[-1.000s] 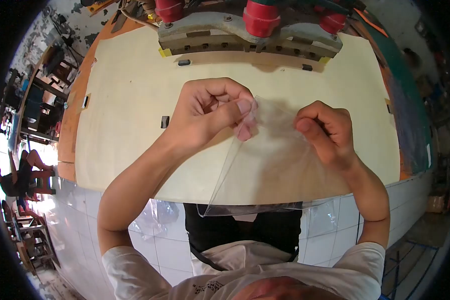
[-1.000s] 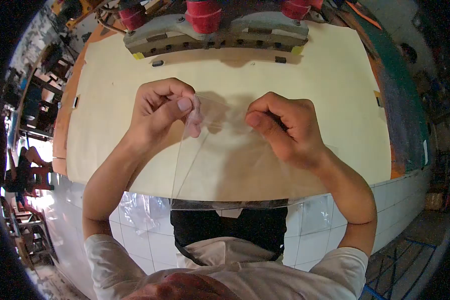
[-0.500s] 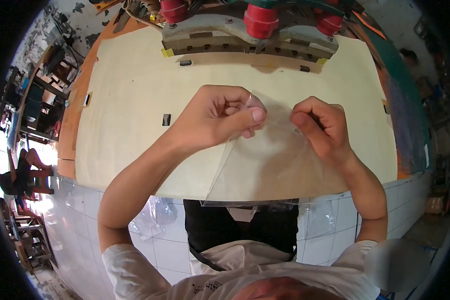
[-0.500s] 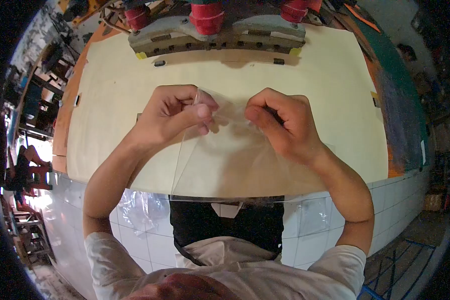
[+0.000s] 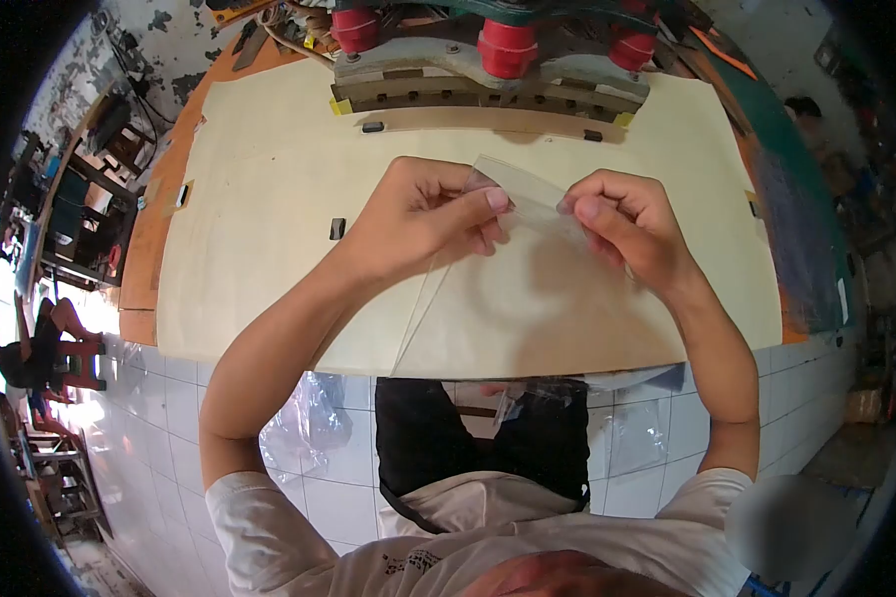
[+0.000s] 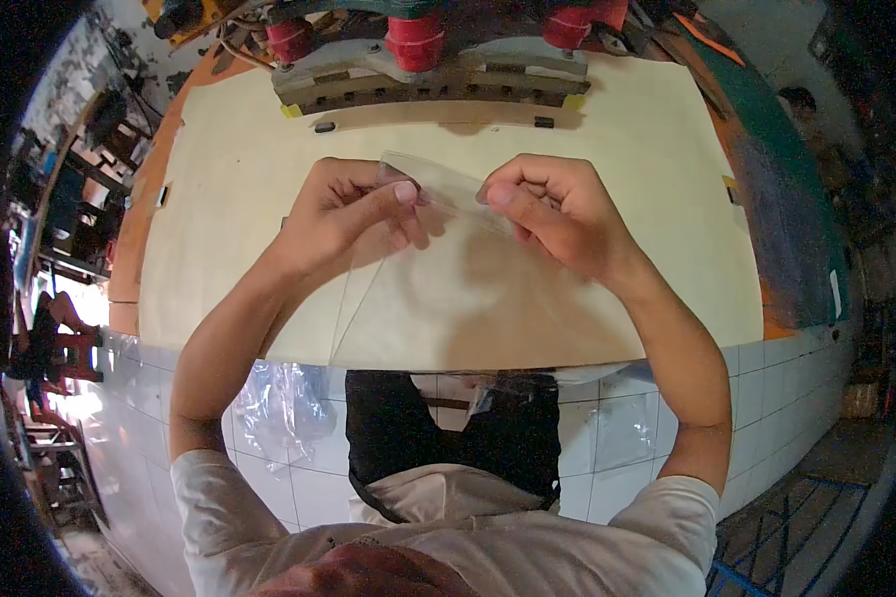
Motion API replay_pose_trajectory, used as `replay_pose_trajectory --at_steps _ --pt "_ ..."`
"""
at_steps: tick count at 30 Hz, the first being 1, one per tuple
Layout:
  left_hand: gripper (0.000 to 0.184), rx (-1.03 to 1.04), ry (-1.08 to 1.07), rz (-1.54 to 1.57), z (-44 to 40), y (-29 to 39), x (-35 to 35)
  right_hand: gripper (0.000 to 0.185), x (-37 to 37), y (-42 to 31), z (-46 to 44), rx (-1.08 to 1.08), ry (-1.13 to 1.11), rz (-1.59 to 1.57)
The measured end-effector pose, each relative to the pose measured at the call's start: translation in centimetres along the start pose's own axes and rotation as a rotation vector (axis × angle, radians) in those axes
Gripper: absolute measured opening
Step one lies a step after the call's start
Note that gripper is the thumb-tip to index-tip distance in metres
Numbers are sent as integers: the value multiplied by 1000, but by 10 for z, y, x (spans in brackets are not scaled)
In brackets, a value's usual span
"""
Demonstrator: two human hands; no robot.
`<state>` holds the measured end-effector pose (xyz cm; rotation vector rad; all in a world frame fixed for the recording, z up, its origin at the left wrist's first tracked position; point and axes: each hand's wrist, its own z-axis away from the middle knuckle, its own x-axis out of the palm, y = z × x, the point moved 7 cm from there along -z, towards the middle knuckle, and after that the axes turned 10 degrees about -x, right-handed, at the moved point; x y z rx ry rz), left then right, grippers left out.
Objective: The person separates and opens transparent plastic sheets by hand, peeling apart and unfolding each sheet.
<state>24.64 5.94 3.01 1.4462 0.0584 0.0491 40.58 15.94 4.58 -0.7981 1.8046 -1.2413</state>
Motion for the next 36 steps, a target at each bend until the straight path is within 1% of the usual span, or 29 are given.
replay_pose_trajectory --at_steps 3,5,9,11,13,14,15,16,17,18,20,21,22,23,25,27,30,32,33,34,35,36 --pt "27 66 12 -12 2 4 -1 18 1 1 -1 -46 11 4" --pt "28 103 25 -23 4 6 -1 15 1 3 -2 -90 15 66" --pt "32 72 66 -35 7 3 1 13 -1 11 -5 -145 40 120" --pt "35 58 68 -52 8 1 1 14 1 7 -3 -189 91 100" --pt "43 56 -51 -48 12 2 12 14 5 1 -2 -226 91 135" --pt "43 62 -53 -48 16 3 16 15 7 -5 0 -262 93 165" --pt "47 20 -61 -27 22 3 21 15 9 -13 3 -264 94 171" --pt "51 -22 -69 -6 28 3 25 15 12 -21 6 -218 66 174" --pt "51 -19 -70 -4 34 3 30 16 15 -28 10 -170 37 174" --pt "51 2 -54 3 41 5 32 16 14 -36 12 -172 38 177" --pt "52 24 -40 9 51 11 38 18 21 -50 17 -162 -90 292" --pt "52 65 9 -30 58 19 38 18 21 -60 20 -161 -88 294" --pt "51 105 59 -69 65 26 39 19 26 -68 23 -108 -168 325" --pt "51 105 58 -65 70 29 41 21 31 -74 28 -53 -251 355" --pt "50 224 103 -67 81 46 40 22 33 -94 38 -23 -259 382" --pt "50 260 122 -60 95 59 41 25 31 -106 44 1 -265 409" --pt "40 367 206 -49 115 80 36 28 21 -116 53 -42 -254 407" --pt "40 396 240 -45 121 88 32 26 13 -131 57 -264 -223 451" --pt "39 429 272 -42 124 93 28 26 11 -134 60 -259 -226 446" --pt "42 452 280 -71 128 99 23 25 5 -148 64 -313 -160 588" --pt "45 474 343 -43 133 105 19 25 -1 -160 68 -367 -93 730" --pt "45 466 373 -30 133 106 6 23 -12 -163 71 -345 -74 738"
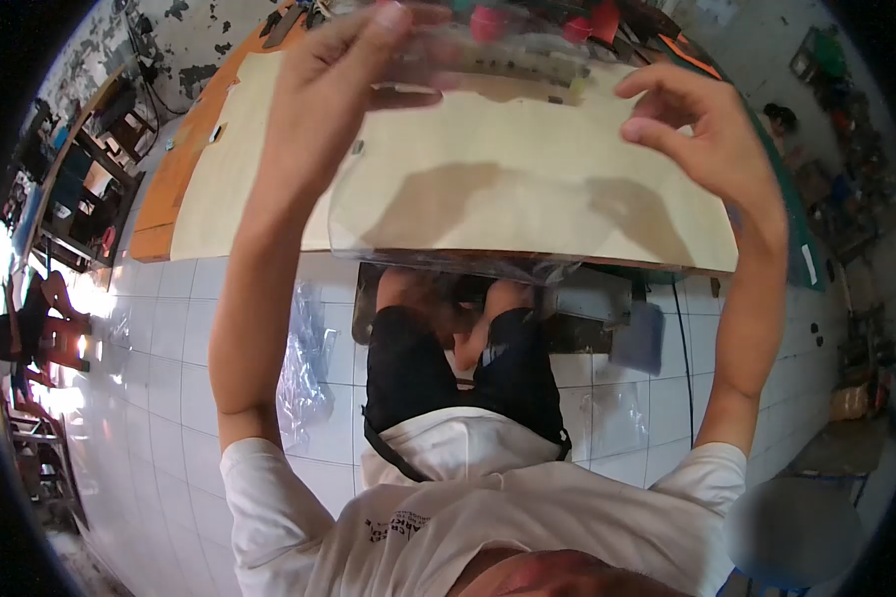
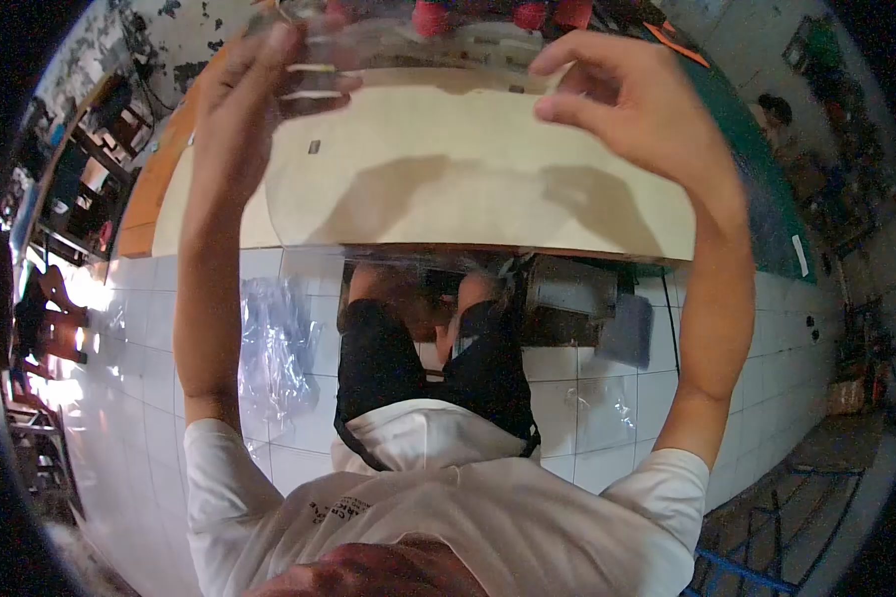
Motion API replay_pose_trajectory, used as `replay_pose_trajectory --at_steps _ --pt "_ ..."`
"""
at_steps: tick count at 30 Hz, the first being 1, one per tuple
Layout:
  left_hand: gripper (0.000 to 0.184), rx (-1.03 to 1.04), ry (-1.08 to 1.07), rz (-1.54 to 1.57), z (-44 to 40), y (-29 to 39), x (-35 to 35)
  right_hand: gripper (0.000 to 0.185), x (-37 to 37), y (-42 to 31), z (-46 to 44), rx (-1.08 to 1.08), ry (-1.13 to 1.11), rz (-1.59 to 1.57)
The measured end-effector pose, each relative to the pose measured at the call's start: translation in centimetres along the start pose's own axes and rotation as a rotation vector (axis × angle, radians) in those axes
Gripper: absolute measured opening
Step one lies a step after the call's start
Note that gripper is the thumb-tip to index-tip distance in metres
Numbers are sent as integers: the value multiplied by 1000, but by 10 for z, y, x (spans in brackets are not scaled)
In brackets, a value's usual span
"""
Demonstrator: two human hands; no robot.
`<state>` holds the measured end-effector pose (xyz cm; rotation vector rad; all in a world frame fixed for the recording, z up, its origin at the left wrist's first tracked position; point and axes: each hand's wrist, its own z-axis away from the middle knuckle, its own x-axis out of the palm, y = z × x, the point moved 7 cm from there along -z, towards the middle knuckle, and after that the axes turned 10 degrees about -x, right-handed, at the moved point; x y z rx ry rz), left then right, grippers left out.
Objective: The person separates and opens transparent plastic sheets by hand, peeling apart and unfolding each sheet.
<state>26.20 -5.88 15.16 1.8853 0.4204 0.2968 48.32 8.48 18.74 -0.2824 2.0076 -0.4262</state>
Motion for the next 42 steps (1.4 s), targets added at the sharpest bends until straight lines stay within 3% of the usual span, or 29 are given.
replay_pose_trajectory --at_steps 5,6,8,13,15,17,18,19,21,23,25,29,31,33,34,35,37,39,40,42 --pt "35 119 112 76 6 26 -18 23 -38 29 21 83 167 -146" --pt "44 88 70 26 2 18 -27 23 -37 40 23 43 210 -307" --pt "44 83 95 27 4 17 -35 25 -20 57 30 50 226 -591" --pt "44 28 227 18 12 14 -48 21 26 49 33 27 289 -692" --pt "44 36 143 17 25 20 -37 20 27 36 32 -20 441 -680" --pt "49 228 470 -117 38 28 -53 19 31 27 27 -67 465 -675" --pt "64 515 650 -322 50 40 -51 18 32 20 23 -115 474 -662" --pt "64 515 638 -326 49 42 -47 18 36 17 20 -109 486 -665" --pt "69 838 827 -1084 70 66 -9 20 48 1 8 -177 427 -648" --pt "69 811 441 -922 64 64 21 18 61 -8 -2 -194 388 -675" --pt "63 543 154 -881 52 56 40 14 75 -19 -11 -223 357 -747" --pt "43 531 25 -951 37 57 64 16 93 -33 -11 -232 338 -864" --pt "25 205 -125 -762 27 43 62 18 95 -32 -5 -183 353 -828" --pt "17 255 -72 -808 29 46 67 26 88 -25 16 -95 573 -341" --pt "16 264 -13 -771 30 48 62 42 90 -27 30 -154 585 -126" --pt "15 272 47 -734 30 50 57 42 97 -25 45 -151 584 -124" --pt "12 338 87 -570 29 56 46 62 112 -30 75 -113 583 185" --pt "13 374 227 -837 28 66 26 68 136 -29 102 0 529 260" --pt "13 338 166 -711 22 67 13 73 148 -21 113 114 485 338" --pt "16 297 297 -845 26 75 3 74 167 -3 136 197 522 364"
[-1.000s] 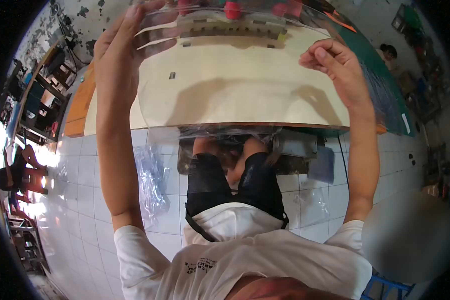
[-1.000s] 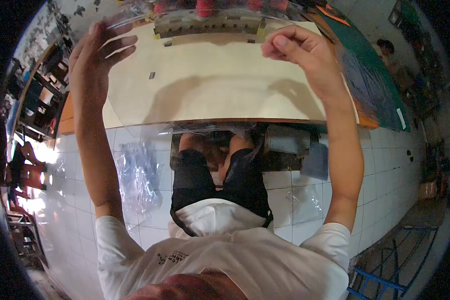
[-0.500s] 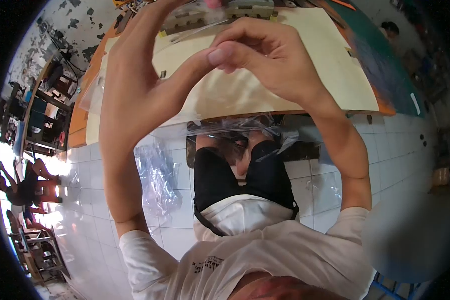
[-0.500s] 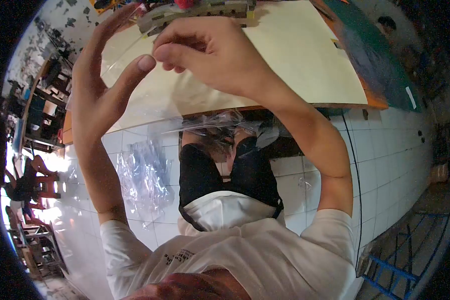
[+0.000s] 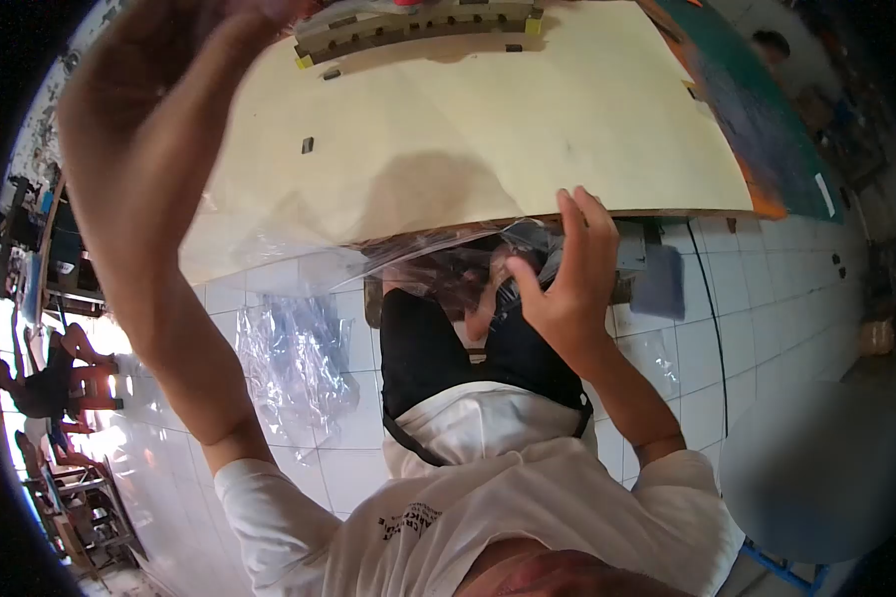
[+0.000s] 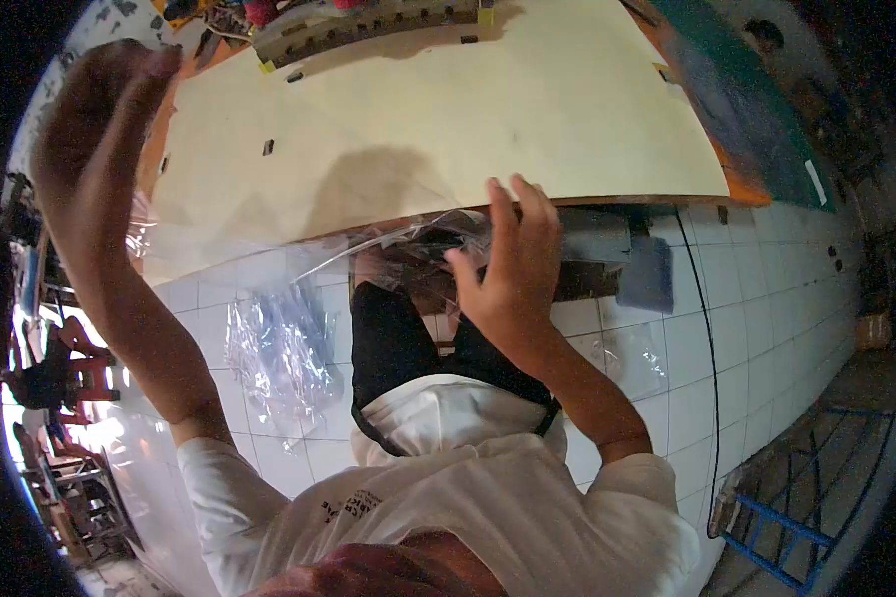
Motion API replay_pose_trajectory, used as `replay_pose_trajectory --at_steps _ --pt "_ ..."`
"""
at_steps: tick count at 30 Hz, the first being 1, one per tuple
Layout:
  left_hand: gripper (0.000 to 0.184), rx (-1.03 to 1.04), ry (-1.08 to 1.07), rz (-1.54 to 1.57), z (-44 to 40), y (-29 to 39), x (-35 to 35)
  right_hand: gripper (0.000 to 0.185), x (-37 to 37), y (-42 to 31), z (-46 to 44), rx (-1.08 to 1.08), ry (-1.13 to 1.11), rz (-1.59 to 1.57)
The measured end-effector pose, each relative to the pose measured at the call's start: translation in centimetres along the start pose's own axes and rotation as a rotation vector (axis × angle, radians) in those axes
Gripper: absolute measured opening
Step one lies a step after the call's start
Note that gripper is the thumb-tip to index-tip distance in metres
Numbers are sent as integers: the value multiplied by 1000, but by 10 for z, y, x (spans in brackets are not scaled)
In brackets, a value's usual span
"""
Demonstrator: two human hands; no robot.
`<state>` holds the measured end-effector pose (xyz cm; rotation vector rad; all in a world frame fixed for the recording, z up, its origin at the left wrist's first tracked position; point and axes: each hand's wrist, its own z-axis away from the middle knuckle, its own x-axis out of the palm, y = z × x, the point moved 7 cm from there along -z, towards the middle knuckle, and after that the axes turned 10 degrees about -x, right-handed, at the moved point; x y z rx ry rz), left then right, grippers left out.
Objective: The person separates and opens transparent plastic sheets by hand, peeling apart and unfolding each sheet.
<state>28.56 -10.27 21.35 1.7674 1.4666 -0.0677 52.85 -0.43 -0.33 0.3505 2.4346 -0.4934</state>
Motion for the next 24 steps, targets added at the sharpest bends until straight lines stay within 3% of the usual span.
replay_pose_trajectory --at_steps 3,5,6,10,13,15,18,20,22,23,24 --pt "23 109 23 -140 -11 0 -14 65 -3 19 24 107 77 71" --pt "28 81 165 -180 -12 1 -27 52 -13 32 35 124 109 177" --pt "30 79 207 -203 -12 2 -33 31 -24 33 34 105 203 182" --pt "37 -47 195 -167 -32 -16 -49 12 -67 41 18 49 272 78" --pt "46 -130 118 -313 -48 -32 -51 11 -104 32 -5 44 235 111" --pt "55 -101 223 -97 -44 -26 -54 10 -123 26 -18 22 222 163" --pt "58 -200 238 -93 -50 -38 -60 11 -137 27 -25 34 198 207" --pt "58 -149 272 -80 -53 -42 -61 14 -142 29 -29 68 193 202" --pt "58 -97 306 -67 -50 -40 -60 36 -139 19 -37 -67 63 493" --pt "56 -70 296 -108 -45 -36 -58 36 -138 13 -40 -68 67 495" --pt "54 -57 290 -128 -41 -31 -54 49 -131 0 -43 -96 41 406"
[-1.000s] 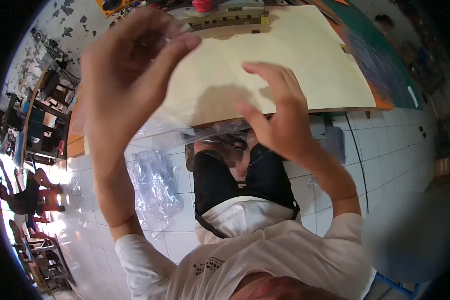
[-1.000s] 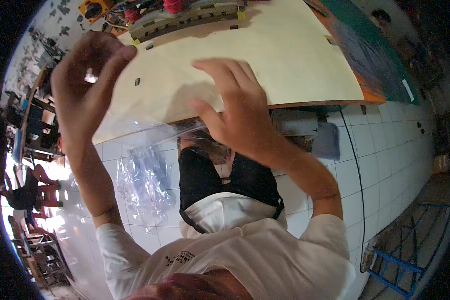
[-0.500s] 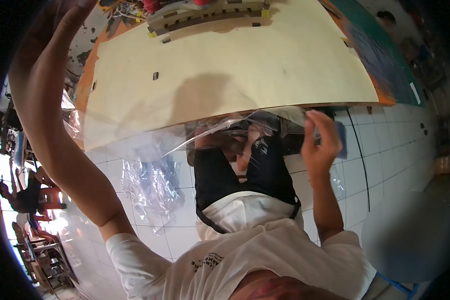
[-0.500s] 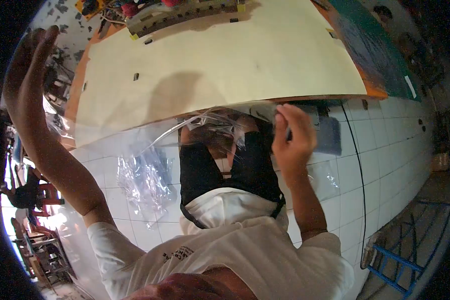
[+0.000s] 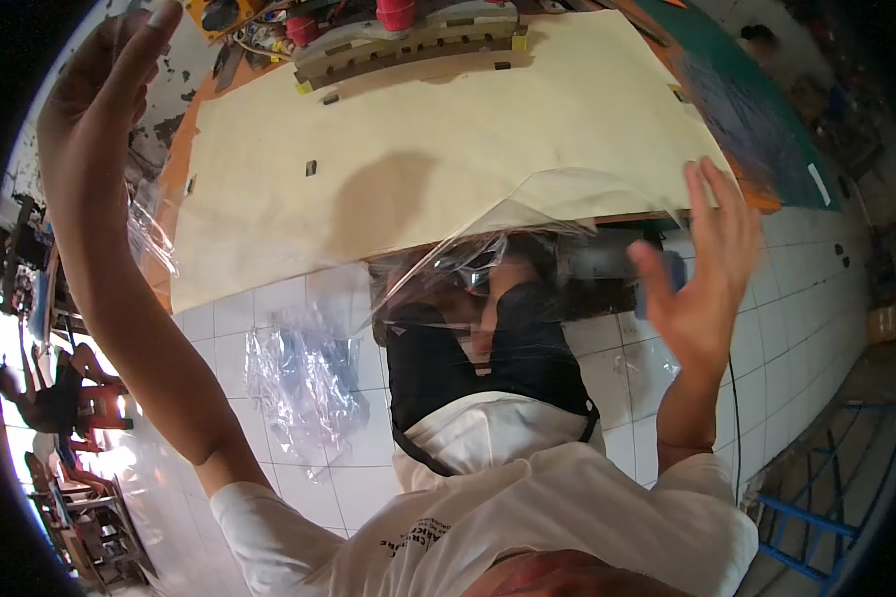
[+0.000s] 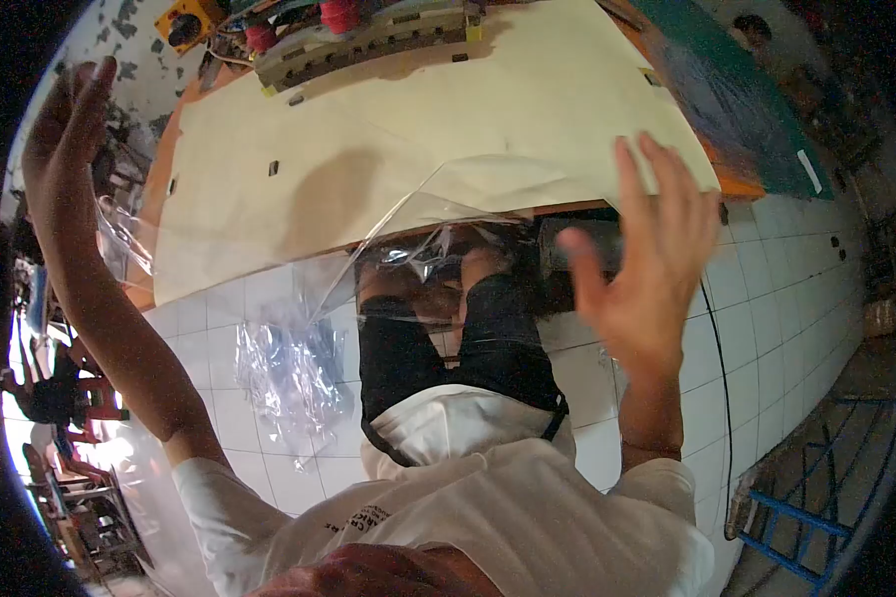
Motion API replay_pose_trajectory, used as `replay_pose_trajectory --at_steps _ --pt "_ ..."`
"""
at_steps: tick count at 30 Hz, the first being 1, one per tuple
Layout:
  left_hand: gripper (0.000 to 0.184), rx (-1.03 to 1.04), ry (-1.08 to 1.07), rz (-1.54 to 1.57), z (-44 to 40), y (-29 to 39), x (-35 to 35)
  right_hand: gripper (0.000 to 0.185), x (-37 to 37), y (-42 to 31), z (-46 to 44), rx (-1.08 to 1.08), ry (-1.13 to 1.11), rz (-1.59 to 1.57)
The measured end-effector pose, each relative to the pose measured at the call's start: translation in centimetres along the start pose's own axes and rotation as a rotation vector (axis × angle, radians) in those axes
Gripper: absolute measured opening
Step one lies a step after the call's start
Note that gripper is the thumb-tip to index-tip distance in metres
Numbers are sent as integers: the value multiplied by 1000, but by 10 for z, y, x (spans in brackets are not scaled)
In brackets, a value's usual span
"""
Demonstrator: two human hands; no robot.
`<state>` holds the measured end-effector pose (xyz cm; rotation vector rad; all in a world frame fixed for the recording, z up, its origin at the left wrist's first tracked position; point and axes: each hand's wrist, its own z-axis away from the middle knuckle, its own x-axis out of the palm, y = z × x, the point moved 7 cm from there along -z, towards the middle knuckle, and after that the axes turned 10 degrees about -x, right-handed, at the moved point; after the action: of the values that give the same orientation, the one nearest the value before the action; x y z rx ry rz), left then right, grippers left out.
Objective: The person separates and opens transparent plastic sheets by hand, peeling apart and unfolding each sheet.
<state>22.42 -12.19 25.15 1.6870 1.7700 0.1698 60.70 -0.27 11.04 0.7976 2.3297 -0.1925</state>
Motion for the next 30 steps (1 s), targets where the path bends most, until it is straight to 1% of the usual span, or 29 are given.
replay_pose_trajectory --at_steps 2,3,4,5,7,8,9,10,11,12,13,15,18,19,22,25,26,28,30 --pt "49 15 -31 0 10 11 5 61 10 -19 -6 -29 -14 -90" --pt "47 13 -47 8 11 13 5 67 21 -26 -8 -68 -18 -297" --pt "45 12 -62 15 11 14 5 70 28 -32 -12 -86 -21 -401" --pt "41 -15 -149 -30 8 15 7 73 36 -37 -15 -102 -27 -507" --pt "38 -38 -237 -75 10 15 13 71 63 -40 -26 -2 -179 -818" --pt "36 14 -201 1 15 23 13 64 68 -42 -34 -50 -153 -812" --pt "35 39 -180 39 18 29 13 64 72 -37 -43 -50 -153 -812" --pt "34 64 -161 76 21 34 12 59 86 -35 -48 49 -349 -987" --pt "34 51 -143 7 22 35 9 55 99 -39 -46 149 -551 -1156" --pt "34 40 -132 -29 21 34 7 46 102 -40 -48 152 -515 -1215" --pt "34 30 -121 -66 20 33 4 46 106 -41 -48 146 -521 -1217" --pt "35 37 -154 -27 17 29 4 42 106 -43 -49 48 -484 -1217" --pt "35 56 -170 -17 19 28 6 39 106 -43 -46 18 -441 -1231" --pt "35 63 -172 -17 20 28 8 39 108 -43 -44 21 -442 -1232" --pt "35 76 -97 116 20 31 9 39 107 -44 -42 -4 -432 -1258" --pt "35 91 -146 146 14 31 8 39 106 -42 -39 44 -451 -1226" --pt "35 82 -179 48 13 33 9 40 104 -42 -39 15 -421 -1221" --pt "35 77 -210 -49 15 35 11 42 101 -44 -37 -15 -387 -1213" --pt "35 126 -133 -107 19 41 10 47 89 -41 -35 -56 -231 -943"
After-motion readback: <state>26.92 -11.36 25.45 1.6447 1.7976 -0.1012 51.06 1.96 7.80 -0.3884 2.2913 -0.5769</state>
